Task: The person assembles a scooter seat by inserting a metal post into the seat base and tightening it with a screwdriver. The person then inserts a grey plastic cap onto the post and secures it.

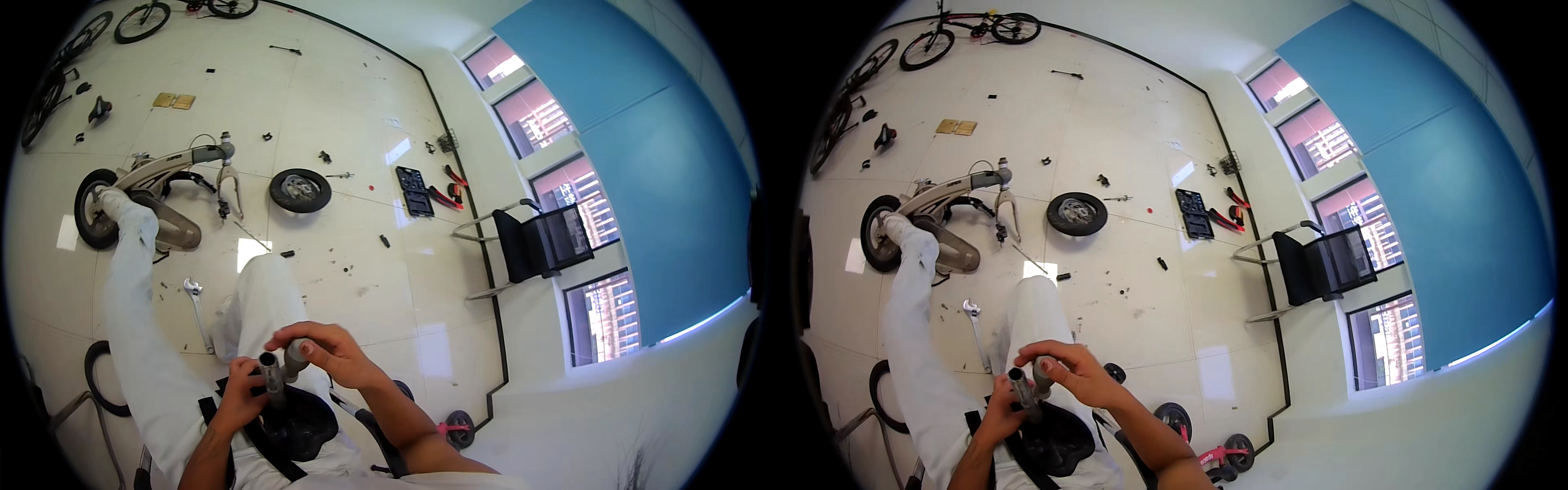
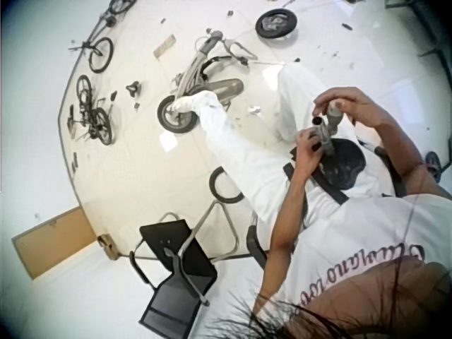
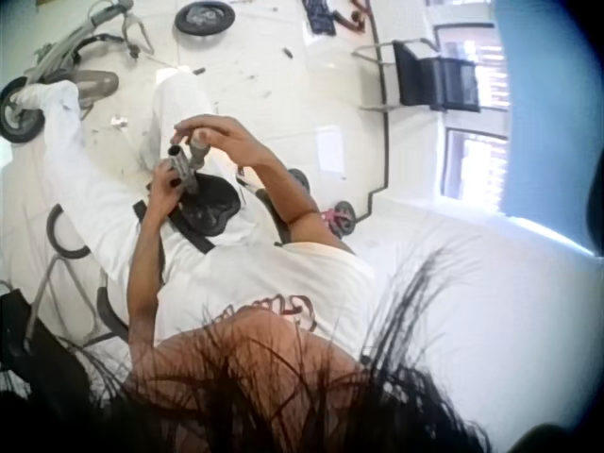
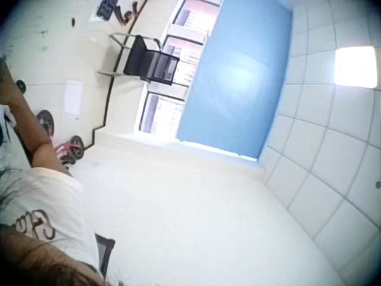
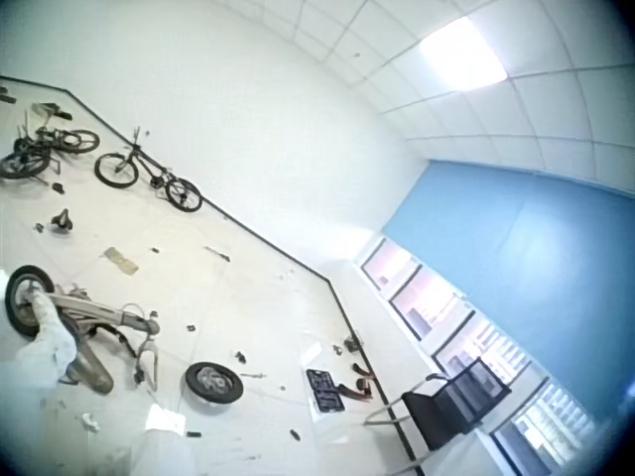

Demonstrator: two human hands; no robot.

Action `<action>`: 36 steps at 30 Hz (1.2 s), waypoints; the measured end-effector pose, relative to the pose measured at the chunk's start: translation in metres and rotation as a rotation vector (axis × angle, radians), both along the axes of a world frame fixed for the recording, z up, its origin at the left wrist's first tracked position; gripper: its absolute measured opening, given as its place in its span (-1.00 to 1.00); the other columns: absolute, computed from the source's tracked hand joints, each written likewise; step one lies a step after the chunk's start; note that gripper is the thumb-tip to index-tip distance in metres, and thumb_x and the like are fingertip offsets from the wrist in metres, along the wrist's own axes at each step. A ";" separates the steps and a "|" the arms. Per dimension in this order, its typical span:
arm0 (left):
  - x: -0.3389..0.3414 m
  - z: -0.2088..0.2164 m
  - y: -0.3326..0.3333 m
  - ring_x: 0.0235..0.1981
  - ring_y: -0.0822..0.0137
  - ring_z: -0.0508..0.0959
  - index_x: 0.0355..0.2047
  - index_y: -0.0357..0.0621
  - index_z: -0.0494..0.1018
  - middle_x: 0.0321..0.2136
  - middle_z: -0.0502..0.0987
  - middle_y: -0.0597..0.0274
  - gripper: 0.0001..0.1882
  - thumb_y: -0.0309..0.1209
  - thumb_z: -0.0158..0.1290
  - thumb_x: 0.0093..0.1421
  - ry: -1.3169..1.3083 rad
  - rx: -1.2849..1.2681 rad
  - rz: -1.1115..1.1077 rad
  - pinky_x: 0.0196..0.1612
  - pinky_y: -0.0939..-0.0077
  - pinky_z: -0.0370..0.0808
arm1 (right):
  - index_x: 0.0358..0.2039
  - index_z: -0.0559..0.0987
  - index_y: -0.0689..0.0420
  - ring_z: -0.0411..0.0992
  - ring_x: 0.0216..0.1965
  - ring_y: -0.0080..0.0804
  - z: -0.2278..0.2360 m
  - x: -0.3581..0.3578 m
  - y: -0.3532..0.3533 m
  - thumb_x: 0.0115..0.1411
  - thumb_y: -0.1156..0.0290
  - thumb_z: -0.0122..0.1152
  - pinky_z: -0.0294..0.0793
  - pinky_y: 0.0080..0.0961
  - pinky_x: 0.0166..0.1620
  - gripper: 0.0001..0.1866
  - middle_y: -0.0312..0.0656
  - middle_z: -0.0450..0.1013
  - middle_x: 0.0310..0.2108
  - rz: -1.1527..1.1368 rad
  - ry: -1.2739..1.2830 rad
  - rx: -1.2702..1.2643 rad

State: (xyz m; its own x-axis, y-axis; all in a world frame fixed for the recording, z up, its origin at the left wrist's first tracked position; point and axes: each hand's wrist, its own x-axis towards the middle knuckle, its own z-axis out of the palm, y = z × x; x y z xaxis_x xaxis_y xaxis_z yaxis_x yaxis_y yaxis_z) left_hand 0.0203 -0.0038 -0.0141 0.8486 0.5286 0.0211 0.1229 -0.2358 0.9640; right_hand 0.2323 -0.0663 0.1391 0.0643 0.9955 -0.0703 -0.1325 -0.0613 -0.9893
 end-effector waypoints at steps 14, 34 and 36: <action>-0.003 -0.003 0.002 0.16 0.06 0.28 -0.28 -0.09 0.66 0.00 0.51 0.24 -0.67 -0.59 0.30 -0.14 -0.027 -0.007 -0.010 0.26 0.21 0.22 | 0.11 0.49 0.22 0.51 -0.10 -0.30 0.015 -0.021 0.016 0.30 0.45 0.20 0.46 -0.34 -0.01 -0.62 -0.08 0.55 -0.07 -0.139 -0.382 0.091; -0.001 -0.004 0.001 0.16 0.09 0.29 -0.25 -0.06 0.66 0.03 0.50 0.25 -0.65 -0.57 0.29 -0.12 -0.012 -0.004 -0.017 0.27 0.21 0.24 | 0.12 0.54 0.21 0.55 -0.03 -0.30 0.006 -0.018 0.015 0.25 0.45 0.29 0.44 -0.39 0.12 -0.59 -0.14 0.56 -0.01 -0.154 -0.423 0.133; 0.001 0.001 0.001 0.12 0.07 0.30 -0.33 -0.09 0.65 -0.03 0.48 0.26 -0.72 -0.57 0.30 -0.13 -0.016 0.015 -0.003 0.24 0.23 0.29 | 0.10 0.57 0.20 0.54 0.02 -0.28 0.008 -0.015 0.011 0.28 0.47 0.24 0.43 -0.38 0.16 -0.64 -0.13 0.56 0.02 -0.109 -0.074 0.018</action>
